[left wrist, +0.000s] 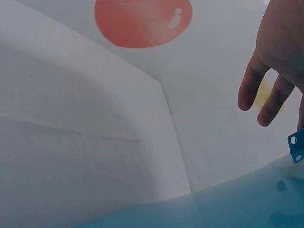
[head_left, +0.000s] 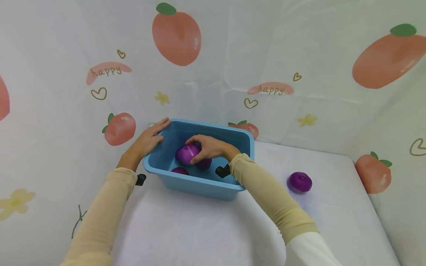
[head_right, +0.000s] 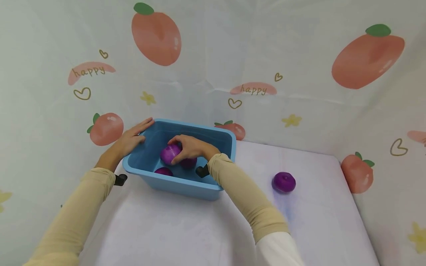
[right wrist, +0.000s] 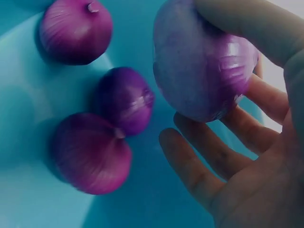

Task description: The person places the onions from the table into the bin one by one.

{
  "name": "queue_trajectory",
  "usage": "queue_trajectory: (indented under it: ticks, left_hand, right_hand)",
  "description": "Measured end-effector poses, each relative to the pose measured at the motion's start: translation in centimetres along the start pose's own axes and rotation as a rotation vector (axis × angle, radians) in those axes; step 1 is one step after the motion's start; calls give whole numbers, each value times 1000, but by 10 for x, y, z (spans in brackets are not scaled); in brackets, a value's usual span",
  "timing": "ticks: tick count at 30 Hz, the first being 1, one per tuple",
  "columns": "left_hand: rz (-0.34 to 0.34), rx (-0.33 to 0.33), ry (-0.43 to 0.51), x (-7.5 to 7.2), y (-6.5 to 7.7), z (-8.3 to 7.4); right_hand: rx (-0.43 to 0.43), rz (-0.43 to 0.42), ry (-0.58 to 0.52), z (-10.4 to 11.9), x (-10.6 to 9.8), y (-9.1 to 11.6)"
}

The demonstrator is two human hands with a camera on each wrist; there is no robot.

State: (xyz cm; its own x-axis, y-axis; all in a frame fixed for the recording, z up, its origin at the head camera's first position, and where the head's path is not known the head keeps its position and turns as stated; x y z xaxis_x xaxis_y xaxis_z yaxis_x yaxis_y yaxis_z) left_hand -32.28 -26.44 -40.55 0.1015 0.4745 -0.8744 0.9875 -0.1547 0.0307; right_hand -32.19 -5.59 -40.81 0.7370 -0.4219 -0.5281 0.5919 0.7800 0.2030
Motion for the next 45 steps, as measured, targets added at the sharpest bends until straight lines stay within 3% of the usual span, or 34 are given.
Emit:
queue_trajectory:
  ticks: [12, 45]
  left_hand:
    - [1, 8, 18, 0, 3, 1]
    - [4, -6, 47, -2, 2, -1]
  right_hand:
    - [112, 94, 19, -21, 16, 1]
    - [122, 182, 24, -24, 21, 4]
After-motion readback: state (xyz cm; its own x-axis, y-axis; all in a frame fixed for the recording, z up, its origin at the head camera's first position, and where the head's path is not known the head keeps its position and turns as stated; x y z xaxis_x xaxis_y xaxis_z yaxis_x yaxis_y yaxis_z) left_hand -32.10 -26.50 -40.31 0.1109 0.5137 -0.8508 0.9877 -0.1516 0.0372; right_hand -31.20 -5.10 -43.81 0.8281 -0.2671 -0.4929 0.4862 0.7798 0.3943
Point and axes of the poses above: each hand's wrist, its own y-axis away from the middle knuckle, its own x-axis out of the palm, z = x × y, the point moved 8 cm from there along -y, towards the middle knuckle, and after that the axes turned 11 degrees about -y, right-handed, at the moved point
